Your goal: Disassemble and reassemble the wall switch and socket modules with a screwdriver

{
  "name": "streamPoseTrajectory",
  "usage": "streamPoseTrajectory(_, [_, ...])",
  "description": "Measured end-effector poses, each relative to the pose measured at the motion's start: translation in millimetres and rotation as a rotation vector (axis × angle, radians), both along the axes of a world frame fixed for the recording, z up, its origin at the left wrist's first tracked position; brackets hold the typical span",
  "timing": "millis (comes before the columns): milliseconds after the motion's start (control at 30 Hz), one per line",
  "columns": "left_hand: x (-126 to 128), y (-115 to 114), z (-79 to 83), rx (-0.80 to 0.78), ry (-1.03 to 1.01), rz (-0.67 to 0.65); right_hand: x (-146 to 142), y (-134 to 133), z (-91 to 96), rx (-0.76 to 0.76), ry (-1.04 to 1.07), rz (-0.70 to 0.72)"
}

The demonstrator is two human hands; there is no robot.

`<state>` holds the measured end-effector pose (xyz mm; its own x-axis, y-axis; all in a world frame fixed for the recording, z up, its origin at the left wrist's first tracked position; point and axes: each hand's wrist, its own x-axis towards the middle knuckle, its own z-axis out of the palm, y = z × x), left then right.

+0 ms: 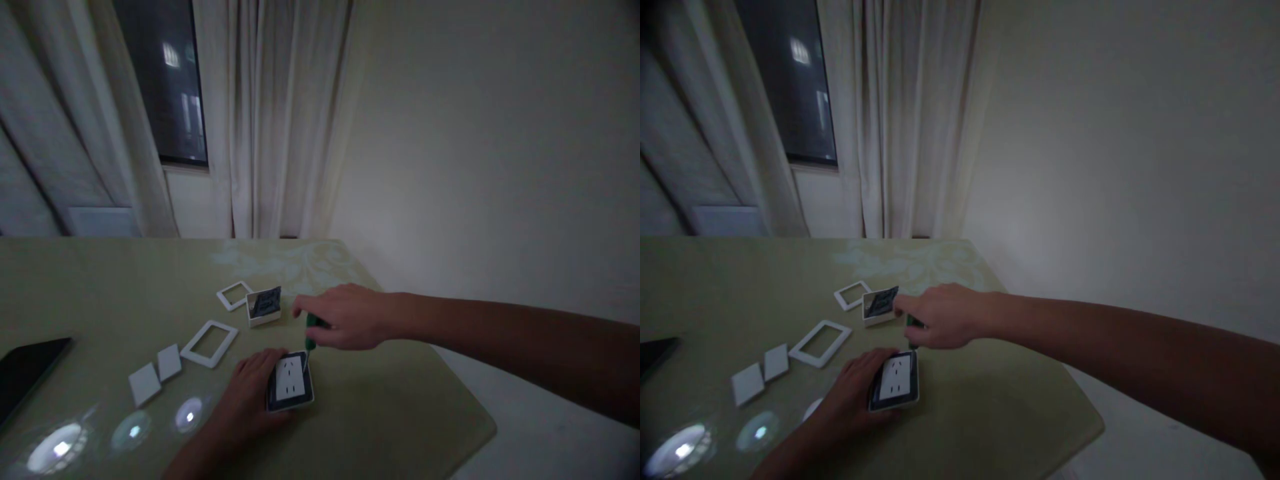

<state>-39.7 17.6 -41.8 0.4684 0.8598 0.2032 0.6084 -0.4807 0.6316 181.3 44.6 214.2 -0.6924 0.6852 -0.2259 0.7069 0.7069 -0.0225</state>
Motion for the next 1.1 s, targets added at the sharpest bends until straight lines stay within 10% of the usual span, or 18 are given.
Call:
streamPoseTrajectory(67, [-0.2,0.7,-1.1,0.000,0.000,-0.002,-3.0,-0.4,-0.7,0.110,-0.080,-0.159])
streamPoseTrajectory(233, [-0.5,1.3,-5.2,0.027,-0.019,-0.004,-6.2,-4.2,-3.0,0.027,0.015,0.085])
streamPoseTrajectory(767, [-4.6,-0.9,-6.1,0.029,-0.025,0.004,7.9,1.5,-9.7,0.237,-0.077,-0.178])
streamPoseTrajectory(967, [-6.1,-3.1,-10.5,0.038,-0.041,0.004,21.8,0.2,-23.0,0.129,0.324,0.099])
streamPoseTrajectory(1100, [-7.7,-4.0,-13.6,0.037,-0.029,0.013,22.8,-0.1,-29.6,0.153,0.211,-0.110])
